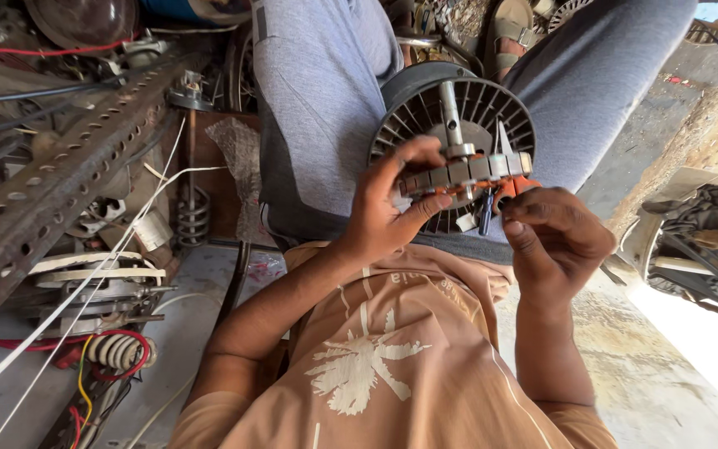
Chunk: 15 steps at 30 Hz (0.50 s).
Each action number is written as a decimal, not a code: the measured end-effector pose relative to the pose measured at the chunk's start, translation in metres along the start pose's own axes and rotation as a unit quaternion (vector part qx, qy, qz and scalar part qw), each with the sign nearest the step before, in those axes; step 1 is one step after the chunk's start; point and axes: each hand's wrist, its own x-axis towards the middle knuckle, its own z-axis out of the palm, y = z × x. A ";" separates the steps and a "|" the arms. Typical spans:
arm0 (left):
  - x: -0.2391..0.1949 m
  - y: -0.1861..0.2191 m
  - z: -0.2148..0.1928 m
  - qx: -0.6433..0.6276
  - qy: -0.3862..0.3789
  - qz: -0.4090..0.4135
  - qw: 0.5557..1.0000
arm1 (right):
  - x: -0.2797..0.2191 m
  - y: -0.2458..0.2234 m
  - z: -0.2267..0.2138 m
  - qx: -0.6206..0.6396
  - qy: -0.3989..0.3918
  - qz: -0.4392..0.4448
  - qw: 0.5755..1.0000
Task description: The person cleans a fan motor component with a white cloth and subsequently uses orange-handled scissors to strip and trim small wires on the copper windings while holding the assembly in their lap.
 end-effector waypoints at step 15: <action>0.026 0.039 -0.012 0.196 -0.106 0.004 0.975 | 0.035 0.000 0.004 -0.342 -0.070 -0.275 0.896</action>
